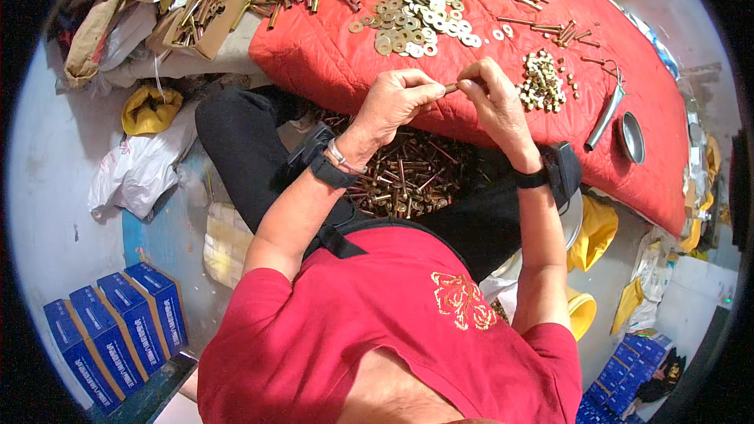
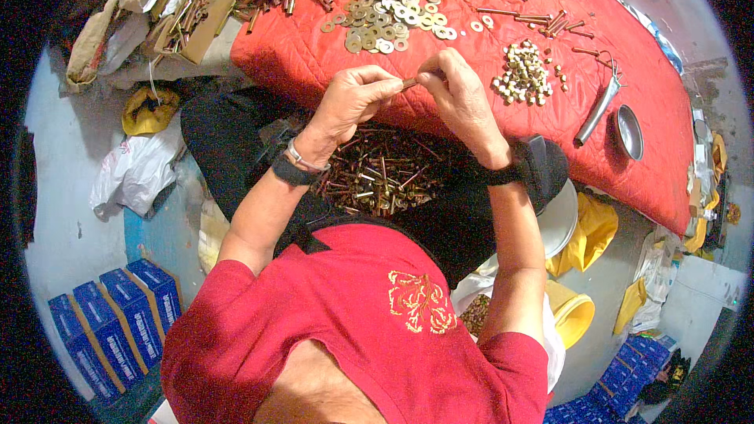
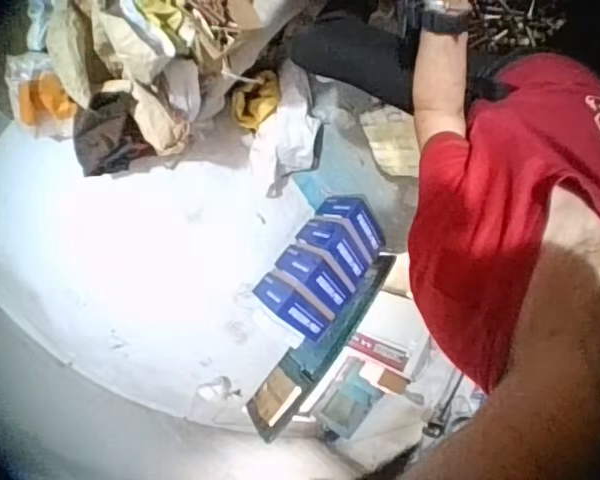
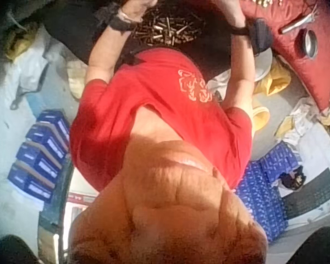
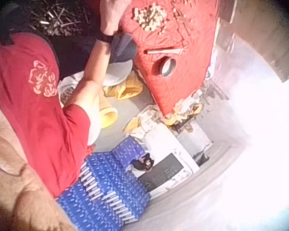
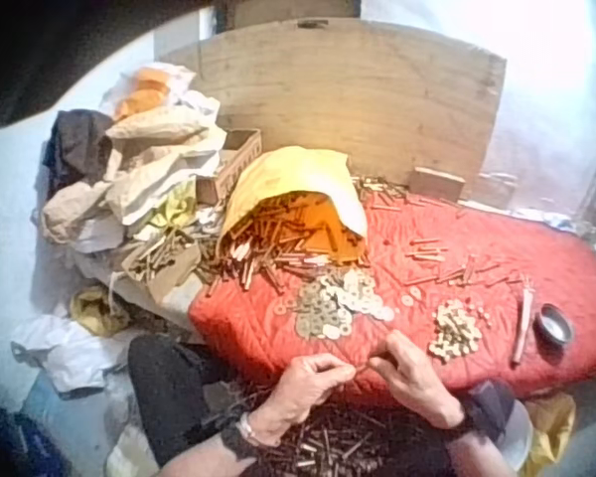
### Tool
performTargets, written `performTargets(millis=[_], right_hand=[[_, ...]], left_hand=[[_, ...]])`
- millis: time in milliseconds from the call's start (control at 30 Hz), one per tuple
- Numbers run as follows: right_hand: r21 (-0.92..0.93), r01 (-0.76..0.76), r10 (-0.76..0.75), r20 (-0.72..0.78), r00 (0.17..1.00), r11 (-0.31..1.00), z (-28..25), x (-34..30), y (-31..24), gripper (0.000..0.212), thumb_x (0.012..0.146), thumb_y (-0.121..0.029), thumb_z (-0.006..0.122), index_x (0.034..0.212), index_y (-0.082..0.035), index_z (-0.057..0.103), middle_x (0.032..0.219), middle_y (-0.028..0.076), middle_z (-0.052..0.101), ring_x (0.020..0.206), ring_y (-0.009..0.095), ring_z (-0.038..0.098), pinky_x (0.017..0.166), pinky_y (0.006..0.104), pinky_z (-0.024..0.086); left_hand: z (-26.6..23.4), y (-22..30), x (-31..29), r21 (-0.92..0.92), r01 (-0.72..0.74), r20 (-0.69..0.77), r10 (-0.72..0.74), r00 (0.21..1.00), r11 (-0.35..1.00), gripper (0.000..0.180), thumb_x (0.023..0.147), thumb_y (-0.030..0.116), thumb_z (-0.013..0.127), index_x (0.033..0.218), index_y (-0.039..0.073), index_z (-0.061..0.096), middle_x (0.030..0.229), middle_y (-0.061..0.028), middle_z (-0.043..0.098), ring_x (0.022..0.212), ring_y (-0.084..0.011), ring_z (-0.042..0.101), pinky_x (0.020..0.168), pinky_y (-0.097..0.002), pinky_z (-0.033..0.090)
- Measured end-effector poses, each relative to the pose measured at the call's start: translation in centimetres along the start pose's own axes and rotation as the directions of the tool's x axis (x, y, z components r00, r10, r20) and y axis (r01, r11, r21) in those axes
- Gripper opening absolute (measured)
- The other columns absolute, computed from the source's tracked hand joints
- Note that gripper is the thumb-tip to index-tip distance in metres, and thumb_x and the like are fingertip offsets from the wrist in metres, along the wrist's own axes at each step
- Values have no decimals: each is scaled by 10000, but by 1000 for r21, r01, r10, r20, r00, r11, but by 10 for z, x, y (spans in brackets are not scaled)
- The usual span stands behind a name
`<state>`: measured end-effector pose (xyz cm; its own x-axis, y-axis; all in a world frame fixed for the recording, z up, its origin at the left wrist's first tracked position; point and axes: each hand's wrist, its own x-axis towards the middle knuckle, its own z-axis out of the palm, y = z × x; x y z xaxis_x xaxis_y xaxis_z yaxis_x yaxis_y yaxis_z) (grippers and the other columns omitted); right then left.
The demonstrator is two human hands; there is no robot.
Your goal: Assembling bolts by adding washers and nuts to them manually.
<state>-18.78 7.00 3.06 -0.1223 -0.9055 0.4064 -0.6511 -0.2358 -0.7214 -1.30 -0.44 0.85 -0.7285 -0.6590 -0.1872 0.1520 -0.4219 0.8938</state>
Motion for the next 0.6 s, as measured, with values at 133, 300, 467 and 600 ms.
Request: performTargets(millis=[133,300,467,600], right_hand=[[-192,-279,315,188,930,941,-3,2,-5,239,915,-206,506,856,10,588,713,103,529,694,232,551,667,311,437],[-9,-159,159,54,986,987,7,2,0,235,903,-217,538,884,14,576,790,71,564,627,136,499,599,269,423],[-29,-246,246,220,944,969,-13,0,5,214,886,-201,572,978,-8,555,765,16,543,603,60,456,512,223,371],[196,-313,276,192,942,930,-1,-8,2,173,929,-159,509,999,-12,567,701,-22,464,585,56,399,515,197,327]], left_hand=[[-2,-7,-1,72,-67,-14,68,998,995,101,841,156,647,855,57,658,634,52,545,456,7,377,400,-162,245],[-15,-10,10,156,-120,-14,124,992,980,139,826,185,659,839,47,670,664,34,580,537,-26,468,471,-177,334],[-8,-7,5,289,-219,8,226,974,932,156,808,178,667,810,24,685,702,13,620,643,-49,526,570,-205,400],[-11,-17,10,112,-181,44,177,983,977,119,783,135,688,799,17,687,708,19,624,659,-45,525,611,-206,414]])
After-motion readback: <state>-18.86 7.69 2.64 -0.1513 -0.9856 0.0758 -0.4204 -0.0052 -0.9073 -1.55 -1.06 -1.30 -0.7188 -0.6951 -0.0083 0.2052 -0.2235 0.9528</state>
